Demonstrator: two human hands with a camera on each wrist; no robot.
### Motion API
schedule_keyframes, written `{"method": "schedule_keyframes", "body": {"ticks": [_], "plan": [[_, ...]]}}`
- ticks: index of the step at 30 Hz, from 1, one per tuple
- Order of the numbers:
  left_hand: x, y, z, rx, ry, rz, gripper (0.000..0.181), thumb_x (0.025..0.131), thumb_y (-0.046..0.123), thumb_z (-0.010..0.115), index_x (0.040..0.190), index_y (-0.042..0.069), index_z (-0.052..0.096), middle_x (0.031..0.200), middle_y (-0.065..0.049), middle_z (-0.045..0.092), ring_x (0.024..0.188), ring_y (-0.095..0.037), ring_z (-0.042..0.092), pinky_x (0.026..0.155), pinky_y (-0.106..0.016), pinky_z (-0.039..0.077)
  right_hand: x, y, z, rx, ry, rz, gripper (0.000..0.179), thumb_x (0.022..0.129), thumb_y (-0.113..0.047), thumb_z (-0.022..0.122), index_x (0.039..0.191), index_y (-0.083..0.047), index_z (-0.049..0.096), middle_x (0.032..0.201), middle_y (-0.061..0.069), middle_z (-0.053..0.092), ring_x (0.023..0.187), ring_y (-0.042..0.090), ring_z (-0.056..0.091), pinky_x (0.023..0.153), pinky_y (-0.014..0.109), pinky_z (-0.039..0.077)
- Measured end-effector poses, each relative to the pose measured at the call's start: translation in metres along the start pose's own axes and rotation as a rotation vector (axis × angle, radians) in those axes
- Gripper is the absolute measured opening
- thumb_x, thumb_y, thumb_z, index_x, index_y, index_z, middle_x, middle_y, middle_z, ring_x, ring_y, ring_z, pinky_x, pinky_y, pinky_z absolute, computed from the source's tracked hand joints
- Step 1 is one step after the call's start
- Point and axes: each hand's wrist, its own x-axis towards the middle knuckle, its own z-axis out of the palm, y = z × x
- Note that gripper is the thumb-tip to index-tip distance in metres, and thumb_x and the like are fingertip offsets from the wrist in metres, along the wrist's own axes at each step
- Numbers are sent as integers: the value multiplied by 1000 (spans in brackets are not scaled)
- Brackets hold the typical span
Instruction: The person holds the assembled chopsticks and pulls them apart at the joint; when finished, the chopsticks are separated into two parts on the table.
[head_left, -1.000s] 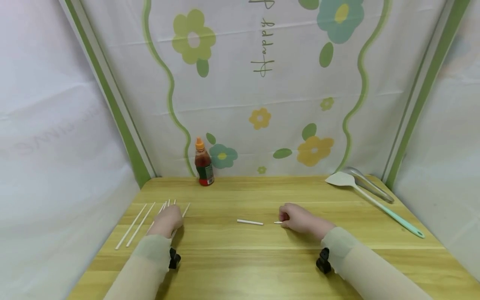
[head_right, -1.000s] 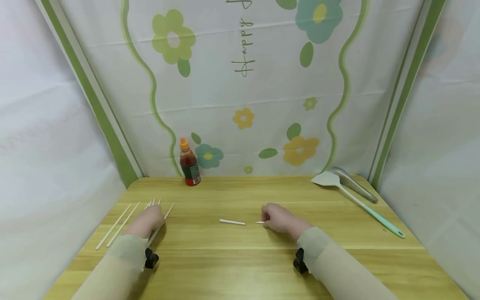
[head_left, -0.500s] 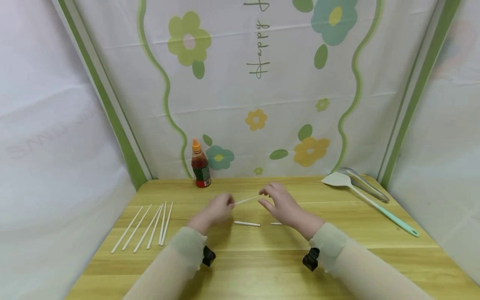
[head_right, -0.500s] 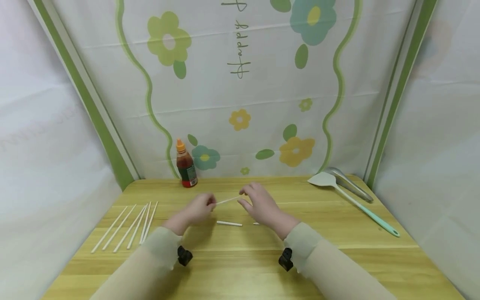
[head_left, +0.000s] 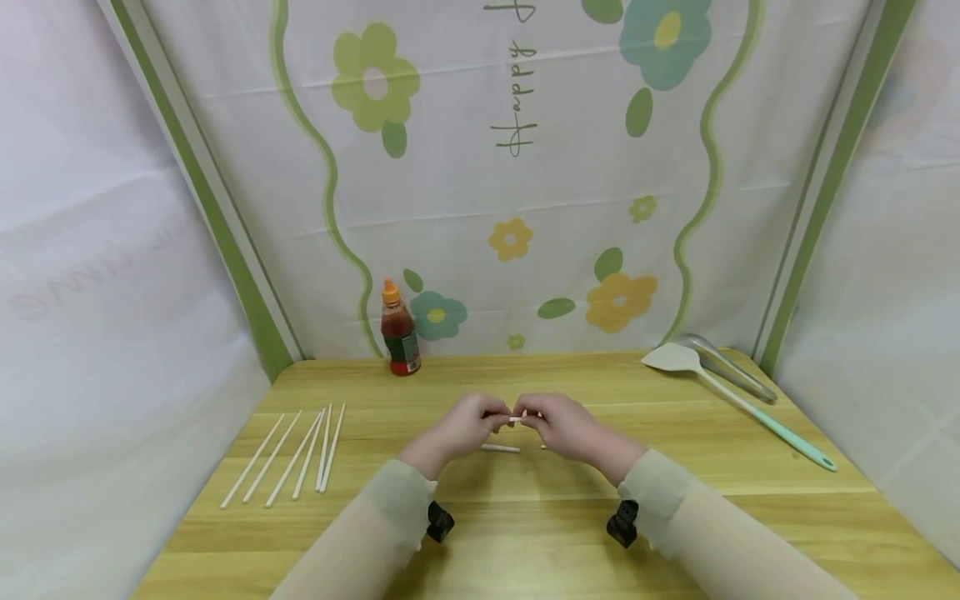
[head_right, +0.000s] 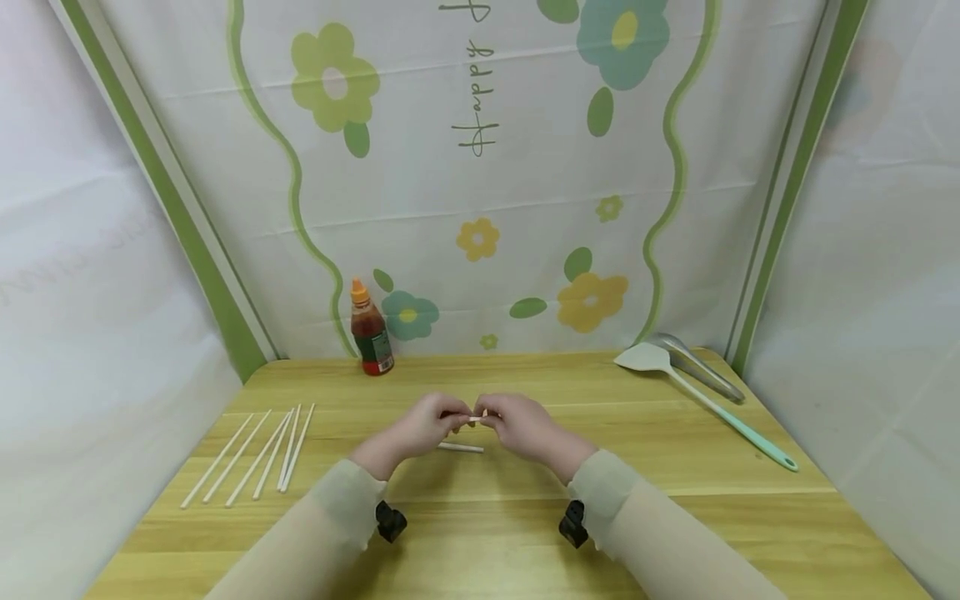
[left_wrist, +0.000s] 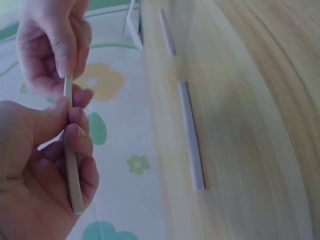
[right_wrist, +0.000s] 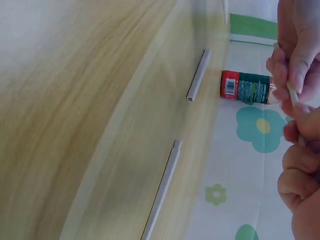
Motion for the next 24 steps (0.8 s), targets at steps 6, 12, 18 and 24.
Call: {"method": "schedule_keyframes", "body": {"ticks": [6, 12, 18, 24], "plan": [[-1, -16, -10, -16, 23, -29, 24, 102, 2, 50, 109, 6, 73, 98, -15, 66, 76, -23, 55, 64, -33, 46, -7, 20, -10, 24, 12, 79, 30, 101, -5, 55, 126, -16, 66, 107, 4, 69, 84, 18, 64, 73, 37, 53], [11, -32, -8, 82, 34, -63, 21, 99, -5, 52, 110, -5, 70, 96, -16, 67, 85, -23, 61, 74, -35, 51, -6, 46, -13, 21, 2, 196, 8, 100, 0, 54, 103, -4, 61, 83, 9, 60, 65, 15, 49, 59, 33, 43], [30, -41, 15, 134, 29, -57, 9, 92, 3, 68, 84, 5, 71, 78, 0, 64, 70, -12, 54, 66, -28, 48, -3, 64, 2, -71, -2, 178, 13, 86, 2, 72, 79, -7, 66, 75, -2, 56, 68, 13, 50, 64, 32, 45], [41, -43, 30, 139, -1, -76, 11, 89, 7, 73, 79, 10, 70, 71, 5, 59, 66, -11, 52, 61, -27, 45, -4, 63, 8, -66, -60, 205, 18, 82, 4, 73, 76, -10, 65, 70, -3, 56, 64, 14, 49, 60, 32, 43]]}}
